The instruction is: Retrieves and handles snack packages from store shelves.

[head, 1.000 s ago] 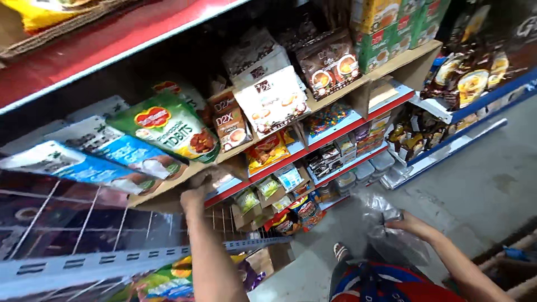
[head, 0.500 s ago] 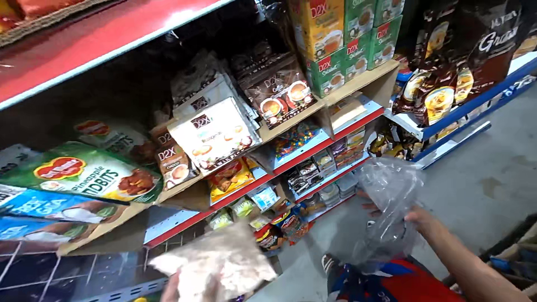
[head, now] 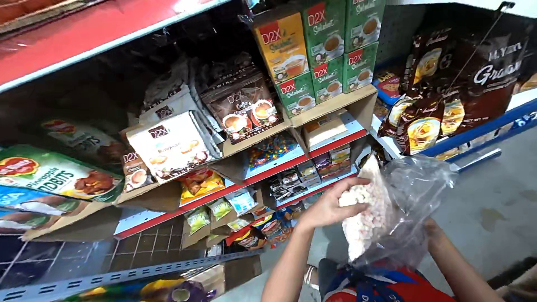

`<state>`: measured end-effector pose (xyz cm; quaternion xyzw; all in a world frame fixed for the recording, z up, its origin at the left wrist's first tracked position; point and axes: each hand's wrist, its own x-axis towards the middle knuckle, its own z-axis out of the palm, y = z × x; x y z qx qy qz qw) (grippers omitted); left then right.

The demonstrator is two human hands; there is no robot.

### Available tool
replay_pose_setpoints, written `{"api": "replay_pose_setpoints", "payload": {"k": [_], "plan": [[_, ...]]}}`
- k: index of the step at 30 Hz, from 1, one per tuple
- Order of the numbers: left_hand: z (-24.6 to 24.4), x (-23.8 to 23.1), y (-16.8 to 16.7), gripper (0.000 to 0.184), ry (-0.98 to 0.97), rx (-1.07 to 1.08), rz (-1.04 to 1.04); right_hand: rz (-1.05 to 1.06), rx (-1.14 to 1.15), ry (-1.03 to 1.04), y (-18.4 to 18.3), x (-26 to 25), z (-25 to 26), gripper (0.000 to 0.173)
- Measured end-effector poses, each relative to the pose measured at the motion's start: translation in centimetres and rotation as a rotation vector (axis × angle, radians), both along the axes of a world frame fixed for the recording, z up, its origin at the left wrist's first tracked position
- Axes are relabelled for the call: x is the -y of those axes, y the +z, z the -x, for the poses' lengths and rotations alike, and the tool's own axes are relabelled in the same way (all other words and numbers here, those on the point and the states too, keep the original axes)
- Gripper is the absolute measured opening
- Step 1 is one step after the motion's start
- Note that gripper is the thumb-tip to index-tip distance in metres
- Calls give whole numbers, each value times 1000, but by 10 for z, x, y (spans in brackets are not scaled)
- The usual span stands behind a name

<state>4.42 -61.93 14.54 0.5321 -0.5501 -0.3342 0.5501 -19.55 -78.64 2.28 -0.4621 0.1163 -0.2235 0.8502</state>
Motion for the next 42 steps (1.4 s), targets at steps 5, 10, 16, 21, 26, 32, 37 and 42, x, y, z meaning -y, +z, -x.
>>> {"api": "replay_pose_setpoints", "payload": {"k": [5,10,16,21,26,32,37,42], "plan": [[-52,66,23,53,356,333,-304,10,41,-109,6,12,25,40],[-90,144,4,61,802,786,-573,-43,-57,-172,20,17,37,21],[-89,175,25,46,716,807,-809,-57,15,-121,14,29,30,32],[-106,195,-6,44,663,903,-781,-93,-27,-178,58,26,13,36],[-110,200,-7,42,690,923,-726,-28,104,-40,-19,47,28,31],[-105,195,2,40,742,1068,-732,-83,94,-86,-10,44,25,30],[-79,168,2,36,774,1225,-583,-53,256,-10,-17,56,6,36],[-54,156,18,70,700,1136,-708,-170,243,-5,-6,56,-22,27]]}}
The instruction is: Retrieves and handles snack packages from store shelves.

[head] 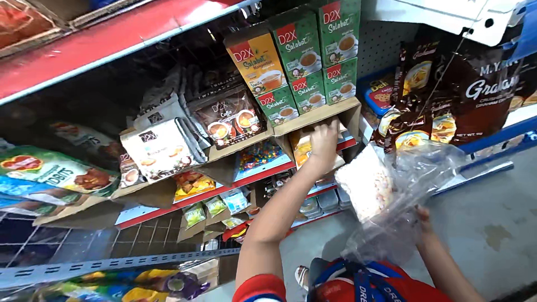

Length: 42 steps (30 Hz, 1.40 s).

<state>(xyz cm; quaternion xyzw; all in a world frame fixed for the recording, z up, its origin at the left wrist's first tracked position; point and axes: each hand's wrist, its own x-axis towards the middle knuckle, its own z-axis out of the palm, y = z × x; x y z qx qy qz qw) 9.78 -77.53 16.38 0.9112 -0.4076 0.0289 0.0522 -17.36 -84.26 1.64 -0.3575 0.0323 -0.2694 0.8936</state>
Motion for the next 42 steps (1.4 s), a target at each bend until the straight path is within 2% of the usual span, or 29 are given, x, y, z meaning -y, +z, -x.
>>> {"api": "replay_pose_setpoints", "payload": {"k": [2,4,7,13,16,20,24,28,31,34,37,42], "plan": [[9,-6,3,86,33,-14,-14,4,-44,-6,-4,-2,-6,27],[18,-17,4,76,49,5,43,-3,-78,-17,-5,-4,-9,27],[28,-43,1,63,11,24,234,-42,-29,22,-1,-8,-14,28],[40,-93,-13,62,23,60,620,-86,-132,-42,10,-18,-35,29],[42,-109,-24,57,20,54,742,-85,-74,15,12,-20,-46,30],[50,-128,-32,52,68,-139,954,-69,6,94,17,-27,-56,30],[65,-153,-42,66,148,-429,1336,52,-58,92,23,-35,-46,34],[83,-196,-43,70,258,-612,1510,99,-40,186,22,-39,-32,39],[99,-232,-42,68,379,-682,1530,95,-208,124,36,-55,-27,36],[116,-266,-38,50,618,-693,1553,148,-137,193,35,-64,-32,34],[123,-306,-34,26,840,-709,1608,149,-225,190,30,-80,-40,33],[113,-388,-28,16,1064,-632,1644,98,-340,220,17,-129,-57,40]]}}
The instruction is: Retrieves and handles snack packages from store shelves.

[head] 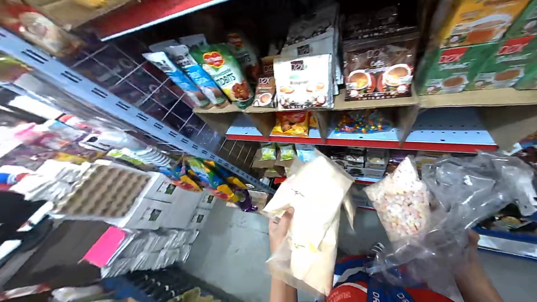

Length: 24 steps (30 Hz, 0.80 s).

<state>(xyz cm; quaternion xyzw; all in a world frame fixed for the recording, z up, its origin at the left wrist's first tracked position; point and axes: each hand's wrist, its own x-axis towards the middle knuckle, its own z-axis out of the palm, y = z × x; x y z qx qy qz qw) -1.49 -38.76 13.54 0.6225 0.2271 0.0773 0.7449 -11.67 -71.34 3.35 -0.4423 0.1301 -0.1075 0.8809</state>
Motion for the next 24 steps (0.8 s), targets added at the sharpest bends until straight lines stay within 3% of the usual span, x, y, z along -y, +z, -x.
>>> {"api": "replay_pose_setpoints", "payload": {"k": [3,5,7,11,16,19,21,24], "plan": [[-14,-54,4,15,67,66,-41,123,-108,-46,8,-44,-15,54],[-25,-82,15,16,118,79,-97,98,-116,-55,10,-69,-27,53],[-39,-104,25,17,198,95,-166,91,-27,-9,0,-84,-35,48],[-77,-145,25,38,290,150,-330,-51,179,98,-4,-112,-50,41],[-146,-170,4,48,409,379,-325,-82,203,63,1,-148,-56,34],[-185,-167,-23,66,464,613,-356,-130,200,11,-3,-162,-58,33],[-207,-167,-47,72,353,774,-480,-106,221,-41,-5,-170,-57,29],[-226,-175,-83,64,211,815,-773,-132,281,-30,-2,-179,-57,25]]}}
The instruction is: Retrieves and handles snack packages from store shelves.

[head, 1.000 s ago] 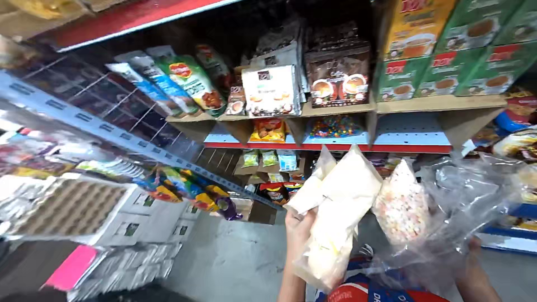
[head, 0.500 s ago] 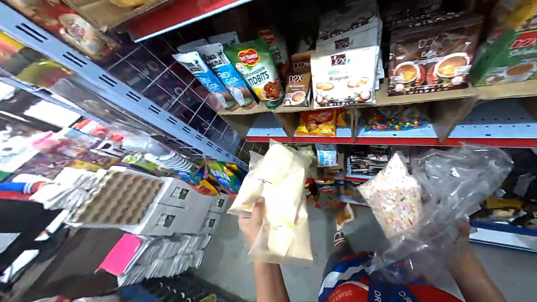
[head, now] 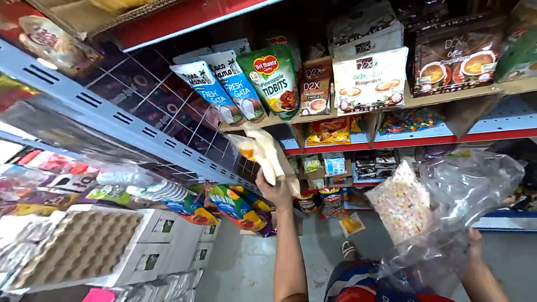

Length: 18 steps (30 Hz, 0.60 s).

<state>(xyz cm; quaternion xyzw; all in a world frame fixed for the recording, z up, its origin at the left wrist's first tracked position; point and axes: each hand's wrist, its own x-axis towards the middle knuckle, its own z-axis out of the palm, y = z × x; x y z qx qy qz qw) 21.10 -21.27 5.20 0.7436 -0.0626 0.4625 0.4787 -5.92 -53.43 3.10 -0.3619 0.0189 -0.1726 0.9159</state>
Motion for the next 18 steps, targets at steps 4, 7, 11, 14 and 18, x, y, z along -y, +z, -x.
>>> {"api": "replay_pose_setpoints", "payload": {"k": [4,7,11,14,18], "plan": [[-3,-9,-33,51,7,-98,-332,-16,76,70,0,-4,-6,33],[-7,-16,-23,51,-18,-92,-478,5,100,90,-3,-5,-12,36],[-29,-24,43,50,-121,-152,-692,-45,110,132,-2,-8,-21,36],[-64,-18,78,44,-202,-274,-880,-54,96,134,-3,-11,-24,36],[-115,-2,102,14,-275,-406,-1104,59,40,15,-2,-16,-22,35]]}}
